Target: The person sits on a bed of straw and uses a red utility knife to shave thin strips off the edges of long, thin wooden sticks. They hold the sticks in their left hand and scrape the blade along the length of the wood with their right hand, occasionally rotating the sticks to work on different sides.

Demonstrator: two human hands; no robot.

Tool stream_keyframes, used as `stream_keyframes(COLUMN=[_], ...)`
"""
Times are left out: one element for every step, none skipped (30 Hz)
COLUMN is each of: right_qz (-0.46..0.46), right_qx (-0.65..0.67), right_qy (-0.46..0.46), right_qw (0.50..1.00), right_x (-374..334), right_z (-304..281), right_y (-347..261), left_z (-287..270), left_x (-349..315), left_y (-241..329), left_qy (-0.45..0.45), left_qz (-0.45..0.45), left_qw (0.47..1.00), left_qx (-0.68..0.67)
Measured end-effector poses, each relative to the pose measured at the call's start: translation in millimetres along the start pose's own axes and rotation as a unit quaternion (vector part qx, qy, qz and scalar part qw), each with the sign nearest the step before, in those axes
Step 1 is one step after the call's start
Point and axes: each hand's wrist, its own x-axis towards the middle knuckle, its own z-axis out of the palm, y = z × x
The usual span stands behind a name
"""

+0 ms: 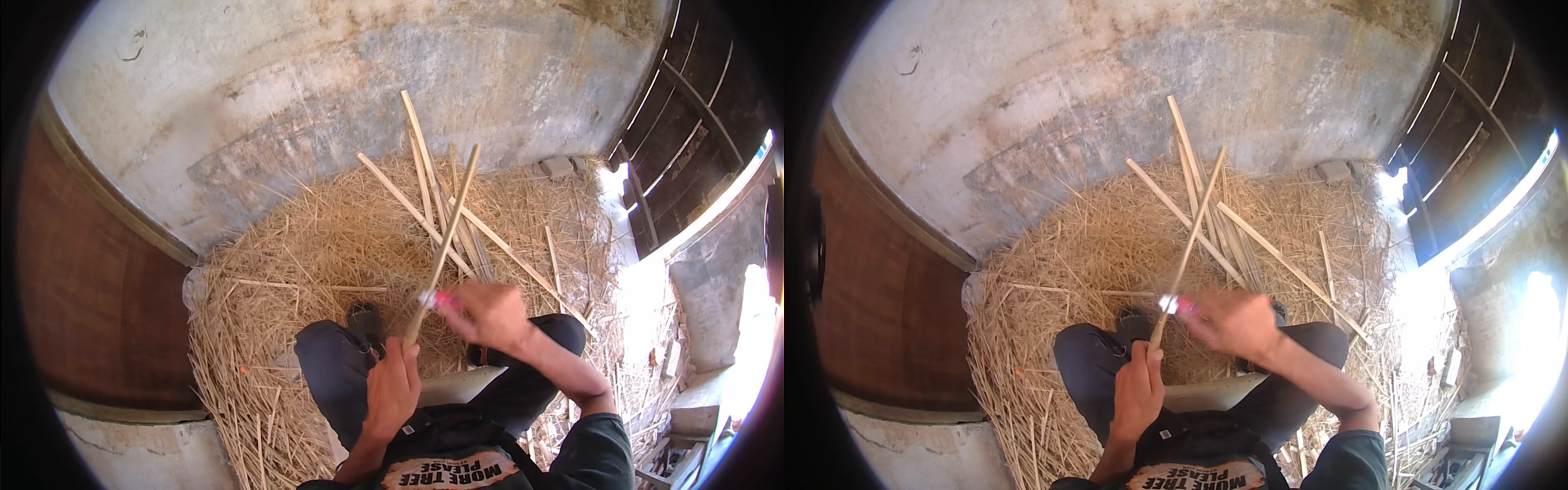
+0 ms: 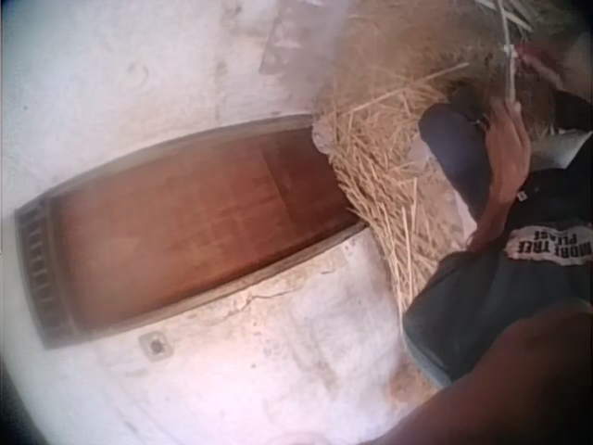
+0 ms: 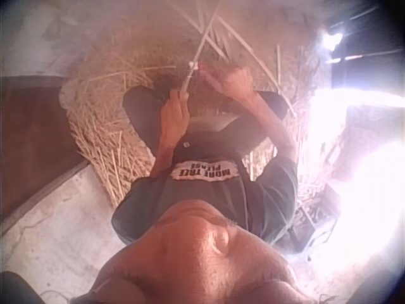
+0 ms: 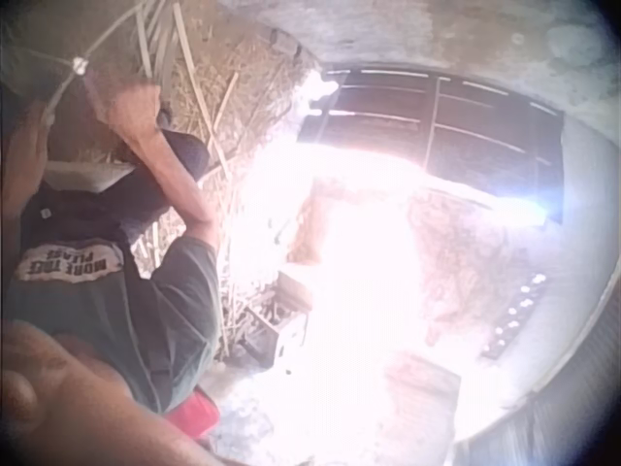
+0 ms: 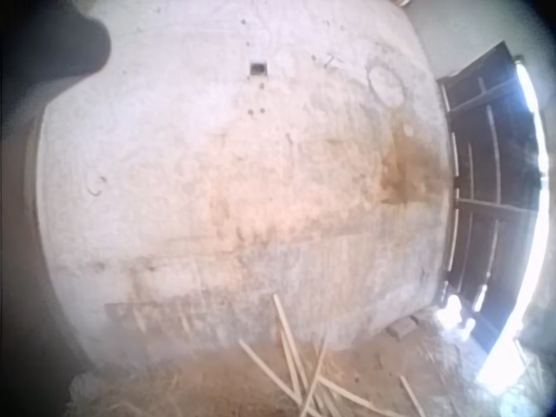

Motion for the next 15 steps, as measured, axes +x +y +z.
stream_keyframes(right_qz=[0.058,0.120,0.109,0.098,0.086,0.094,0.103,0.110,0.102,0.095,0.087,0.085,0.083,0.082,0.076], right_qx=[0.014,0.027,0.015,0.006,-0.004,-0.007,-0.009,-0.012,-0.010,-0.007,-0.005,-0.006,-0.007,-0.008,-0.013], right_qy=[0.046,0.093,0.097,0.103,0.108,0.091,0.075,0.058,0.062,0.066,0.070,0.072,0.075,0.077,0.073], right_qw=[0.997,0.988,0.989,0.990,0.990,0.991,0.992,0.992,0.993,0.993,0.994,0.994,0.994,0.994,0.994], right_x=[13,29,30,30,28,27,27,27,29,32,35,38,42,46,48], right_z=[-9,-21,-27,-28,-29,-31,-32,-33,-33,-34,-34,-33,-31,-30,-30], right_y=[10,26,41,56,64,65,64,63,64,64,65,69,74,77,75], left_z=[0,3,8,9,10,7,6,6,4,3,2,0,-1,-2,-3], left_x=[-7,-16,-28,-33,-34,-36,-38,-39,-37,-37,-38,-39,-40,-40,-40], left_y=[-2,-7,-13,-16,-19,-21,-22,-22,-23,-23,-24,-26,-27,-27,-27], left_qy=[-0.008,-0.014,-0.028,-0.041,-0.048,-0.050,-0.052,-0.047,-0.042,-0.037,-0.036,-0.036,-0.036,-0.033,-0.029], left_qz=[-0.019,-0.014,-0.004,0.005,0.003,-0.003,-0.010,-0.009,-0.007,-0.005,-0.006,-0.007,-0.007,-0.006,-0.008], left_qw=[1.000,1.000,1.000,0.999,0.999,0.999,0.998,0.999,0.999,0.999,0.999,0.999,0.999,0.999,1.000], left_qx=[-0.001,0.000,-0.003,-0.004,-0.010,-0.016,-0.022,-0.018,-0.012,-0.007,-0.005,-0.002,0.001,0.001,0.000])
